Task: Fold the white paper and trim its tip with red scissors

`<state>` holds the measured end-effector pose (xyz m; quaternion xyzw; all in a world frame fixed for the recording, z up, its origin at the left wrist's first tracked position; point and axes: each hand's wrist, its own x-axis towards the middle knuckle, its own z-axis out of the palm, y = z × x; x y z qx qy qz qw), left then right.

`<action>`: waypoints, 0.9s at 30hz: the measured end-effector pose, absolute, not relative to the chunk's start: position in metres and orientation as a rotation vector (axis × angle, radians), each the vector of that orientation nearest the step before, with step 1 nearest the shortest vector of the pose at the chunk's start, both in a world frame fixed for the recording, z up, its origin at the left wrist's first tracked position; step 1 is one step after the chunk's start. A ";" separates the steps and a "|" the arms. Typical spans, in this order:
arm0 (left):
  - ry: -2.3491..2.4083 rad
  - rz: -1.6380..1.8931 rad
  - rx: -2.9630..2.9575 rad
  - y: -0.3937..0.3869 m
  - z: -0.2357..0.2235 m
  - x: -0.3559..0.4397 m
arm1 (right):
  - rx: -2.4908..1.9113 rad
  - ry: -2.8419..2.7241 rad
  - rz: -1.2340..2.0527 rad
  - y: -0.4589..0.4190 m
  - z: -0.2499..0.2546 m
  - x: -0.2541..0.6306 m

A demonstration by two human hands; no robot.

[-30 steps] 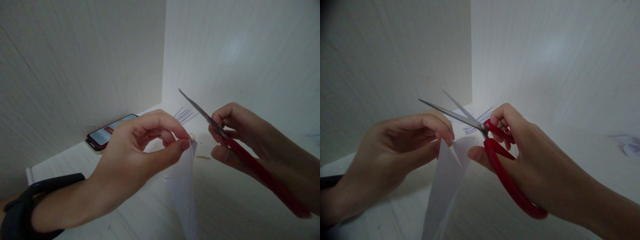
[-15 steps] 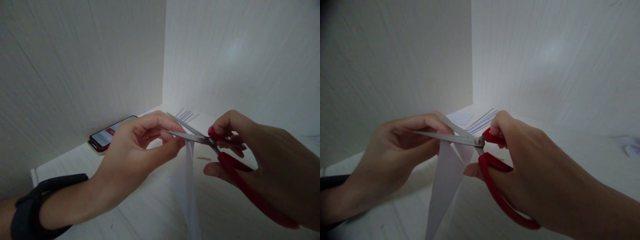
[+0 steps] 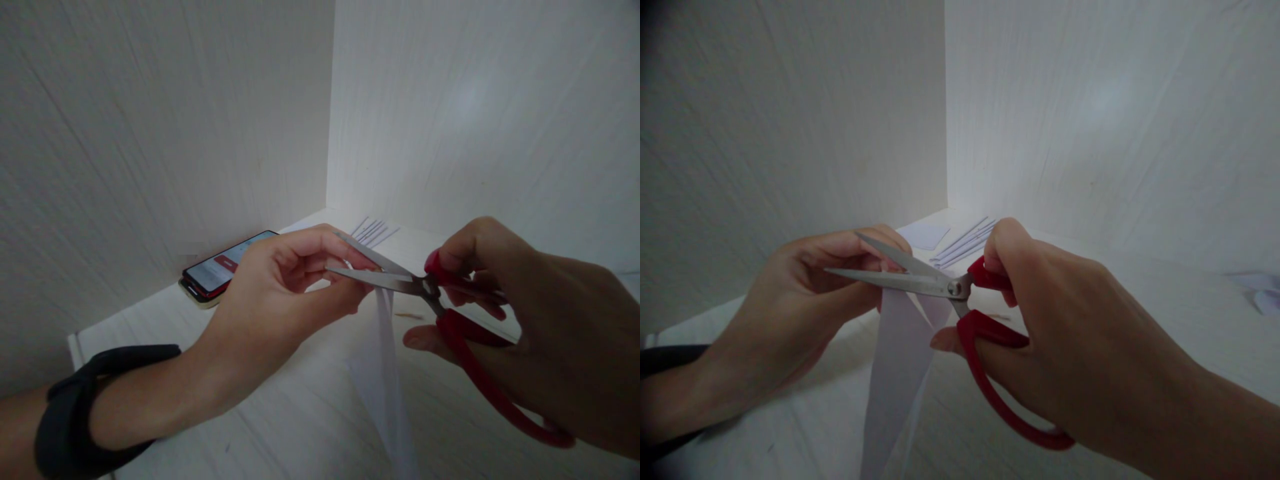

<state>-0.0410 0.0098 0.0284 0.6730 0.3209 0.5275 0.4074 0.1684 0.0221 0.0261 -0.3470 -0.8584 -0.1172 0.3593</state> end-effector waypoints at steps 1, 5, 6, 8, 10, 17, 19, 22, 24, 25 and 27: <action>0.803 1.326 1.690 0.010 0.028 -0.041 | -0.920 -2.233 -0.312 0.022 0.026 0.169; 0.798 1.329 1.679 0.008 0.029 -0.042 | -0.926 -2.221 -0.433 0.023 0.026 0.170; 0.803 1.332 1.675 0.008 0.029 -0.042 | -0.940 -2.221 -0.466 0.023 0.026 0.170; 0.797 1.341 1.669 0.009 0.029 -0.041 | -0.944 -2.214 -0.531 0.023 0.026 0.169; 0.787 1.344 1.667 0.009 0.028 -0.041 | -0.942 -2.215 -0.564 0.023 0.026 0.168; 0.740 1.336 1.673 0.010 0.027 -0.040 | -0.946 -2.225 -0.562 0.021 0.027 0.171; 0.735 1.332 1.674 0.010 0.028 -0.040 | -0.930 -2.231 -0.528 0.022 0.028 0.170; 0.747 1.328 1.693 0.010 0.028 -0.040 | -0.925 -2.235 -0.493 0.022 0.029 0.168; 0.749 1.331 1.697 0.010 0.028 -0.041 | -0.965 -2.213 -0.465 0.022 0.030 0.168; 0.754 1.329 1.690 0.009 0.028 -0.041 | -0.996 -2.200 -0.445 0.021 0.031 0.168; 0.773 1.315 1.674 0.009 0.028 -0.041 | -1.070 -2.158 -0.397 0.022 0.033 0.171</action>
